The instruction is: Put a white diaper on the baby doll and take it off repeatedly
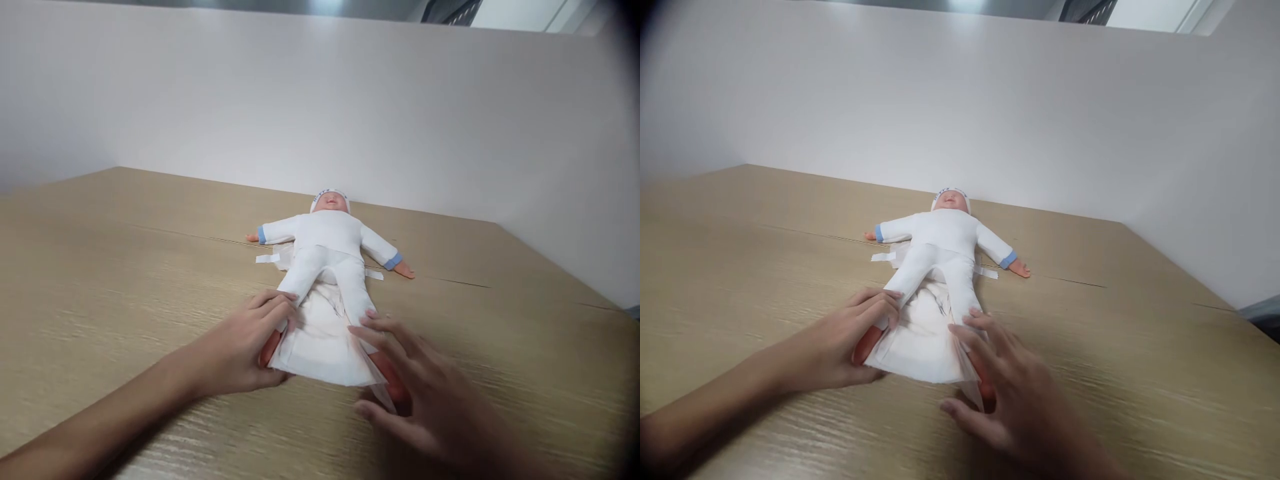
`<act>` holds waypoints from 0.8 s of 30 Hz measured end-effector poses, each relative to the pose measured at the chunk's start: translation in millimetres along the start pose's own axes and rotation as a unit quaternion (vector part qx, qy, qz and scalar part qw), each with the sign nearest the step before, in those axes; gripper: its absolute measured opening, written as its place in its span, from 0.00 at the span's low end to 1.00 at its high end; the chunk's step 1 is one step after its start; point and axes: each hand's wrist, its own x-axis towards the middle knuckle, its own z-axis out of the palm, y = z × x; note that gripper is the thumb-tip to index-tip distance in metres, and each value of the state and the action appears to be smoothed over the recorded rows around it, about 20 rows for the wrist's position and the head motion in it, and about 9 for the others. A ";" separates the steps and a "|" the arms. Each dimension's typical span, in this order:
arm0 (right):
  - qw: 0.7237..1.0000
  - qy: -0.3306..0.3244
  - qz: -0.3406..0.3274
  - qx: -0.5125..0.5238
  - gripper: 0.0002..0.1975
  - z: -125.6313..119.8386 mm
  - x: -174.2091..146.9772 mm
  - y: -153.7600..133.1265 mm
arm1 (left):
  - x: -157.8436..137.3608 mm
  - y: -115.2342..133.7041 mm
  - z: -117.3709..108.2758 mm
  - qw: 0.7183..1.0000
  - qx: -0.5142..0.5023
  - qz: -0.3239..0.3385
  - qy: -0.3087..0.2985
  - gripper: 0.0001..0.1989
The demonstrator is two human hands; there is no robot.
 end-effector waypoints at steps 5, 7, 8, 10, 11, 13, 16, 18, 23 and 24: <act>0.995 0.061 -0.010 -0.078 0.18 22.9 -0.3 -11.4 | 3.3 1.0 12.1 0.999 -0.002 0.013 0.030 0.12; 0.993 0.081 -0.022 -0.085 0.17 25.0 1.6 -6.7 | 1.4 0.1 9.1 0.999 -0.039 -0.003 0.031 0.11; 0.992 0.090 -0.030 -0.083 0.17 24.8 2.3 -4.5 | 0.0 0.2 6.9 0.998 -0.059 -0.016 0.029 0.10; 0.991 0.107 -0.049 -0.071 0.16 22.6 2.6 -2.3 | -3.1 2.4 1.8 0.995 -0.090 -0.046 0.019 0.08; 0.990 0.115 -0.061 -0.062 0.15 20.8 2.0 -2.6 | -4.6 4.6 -1.0 0.993 -0.097 -0.061 0.012 0.07; 0.989 0.124 -0.076 -0.042 0.13 16.3 -0.5 -5.4 | -6.8 11.1 -7.0 0.992 -0.097 -0.084 0.003 0.05; 0.993 0.109 -0.050 0.004 0.13 8.4 -3.1 -11.1 | -5.5 23.6 -17.6 0.989 -0.103 -0.107 0.015 0.06; 0.994 0.098 -0.017 0.053 0.12 3.3 0.6 -13.1 | 0.1 31.2 -26.0 0.984 -0.123 -0.122 0.036 0.13; 0.975 0.175 0.018 0.136 0.10 -12.5 41.2 -5.2 | 36.2 35.1 -50.1 0.978 -0.103 -0.123 0.131 0.19; 0.971 0.188 0.035 0.146 0.11 -16.5 53.4 -1.1 | 47.2 31.5 -54.8 0.977 -0.096 -0.117 0.153 0.19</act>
